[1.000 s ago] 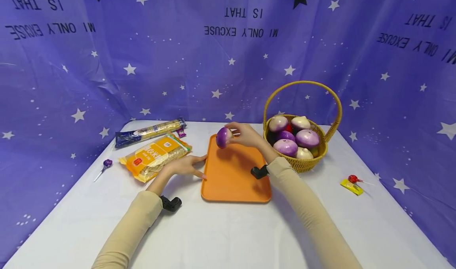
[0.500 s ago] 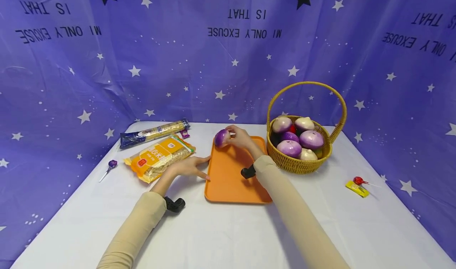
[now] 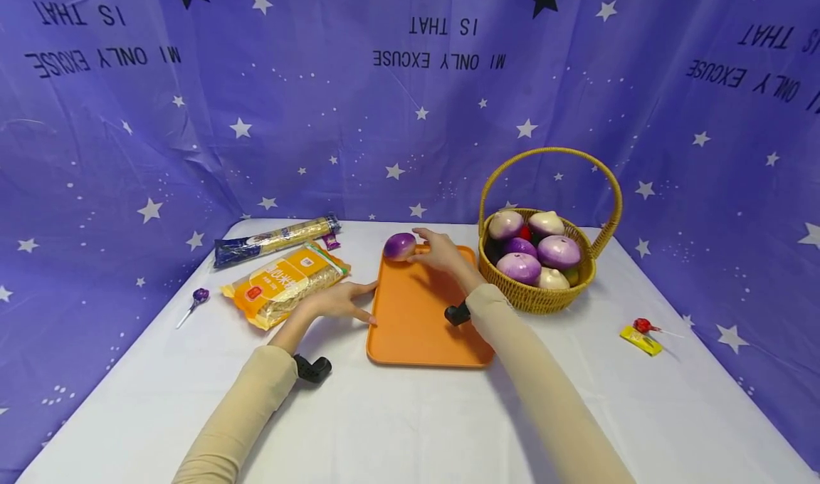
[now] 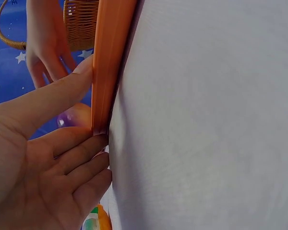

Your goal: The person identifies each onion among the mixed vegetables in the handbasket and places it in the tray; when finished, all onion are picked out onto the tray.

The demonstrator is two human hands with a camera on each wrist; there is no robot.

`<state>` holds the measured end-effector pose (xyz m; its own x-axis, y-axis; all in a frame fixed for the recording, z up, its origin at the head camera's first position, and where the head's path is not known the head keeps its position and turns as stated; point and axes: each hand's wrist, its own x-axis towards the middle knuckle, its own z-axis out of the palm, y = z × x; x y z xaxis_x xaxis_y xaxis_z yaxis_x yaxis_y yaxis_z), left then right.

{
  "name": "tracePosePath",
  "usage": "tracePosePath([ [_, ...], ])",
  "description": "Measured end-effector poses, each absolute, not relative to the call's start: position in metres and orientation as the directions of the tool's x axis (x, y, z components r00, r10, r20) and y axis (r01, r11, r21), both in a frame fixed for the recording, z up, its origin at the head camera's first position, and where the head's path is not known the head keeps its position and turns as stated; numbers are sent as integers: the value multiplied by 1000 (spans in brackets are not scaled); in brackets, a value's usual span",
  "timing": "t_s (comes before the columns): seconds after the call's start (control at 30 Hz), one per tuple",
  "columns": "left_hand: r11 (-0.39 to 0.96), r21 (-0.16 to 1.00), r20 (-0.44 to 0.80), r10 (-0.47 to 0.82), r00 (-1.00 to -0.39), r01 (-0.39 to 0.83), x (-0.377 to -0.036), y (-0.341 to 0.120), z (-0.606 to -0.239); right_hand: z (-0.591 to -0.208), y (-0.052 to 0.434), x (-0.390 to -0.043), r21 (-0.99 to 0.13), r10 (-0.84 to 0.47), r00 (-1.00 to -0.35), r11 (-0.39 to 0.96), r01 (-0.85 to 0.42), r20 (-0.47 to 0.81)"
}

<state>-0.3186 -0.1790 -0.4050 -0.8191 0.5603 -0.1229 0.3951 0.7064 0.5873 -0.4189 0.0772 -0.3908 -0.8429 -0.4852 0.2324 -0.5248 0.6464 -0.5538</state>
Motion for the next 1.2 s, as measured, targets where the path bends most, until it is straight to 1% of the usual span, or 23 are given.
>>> tracePosePath([
  [0.23,707,590,-130,559,-819,390,-319,-179,-406,-377,99,-391,-536,-503,-800,599,-595,326],
  [0.33,698,596,-129,571,-811,397,-319,-177,-407,-370,116,-374,-489,-524,-765,590,-643,374],
  [0.43,691,595,-122,582,-804,410,-319,-176,-408,-359,136,-356,-419,-547,-720,586,-693,426],
  [0.53,695,588,-121,582,-804,414,-320,-175,-408,-344,158,-340,-384,-558,-702,589,-711,443],
  [0.6,695,588,-121,581,-805,414,-320,-175,-408,-335,175,-331,-385,-557,-709,597,-703,432],
  [0.67,693,593,-123,580,-805,409,-320,-174,-408,-328,194,-326,-415,-546,-728,599,-685,415],
  [0.8,690,604,-123,577,-808,400,-319,-175,-409,-321,229,-325,-453,-517,-760,610,-650,394],
  [1.0,694,602,-122,569,-813,395,-319,-177,-408,-322,262,-331,-378,-504,-775,680,-629,382],
  [1.1,693,600,-117,572,-812,401,-319,-178,-406,-323,268,-333,-386,-497,-804,707,-593,326],
  [1.2,693,599,-122,575,-809,402,-319,-179,-406,-326,268,-335,-359,-508,-819,736,-574,267],
])
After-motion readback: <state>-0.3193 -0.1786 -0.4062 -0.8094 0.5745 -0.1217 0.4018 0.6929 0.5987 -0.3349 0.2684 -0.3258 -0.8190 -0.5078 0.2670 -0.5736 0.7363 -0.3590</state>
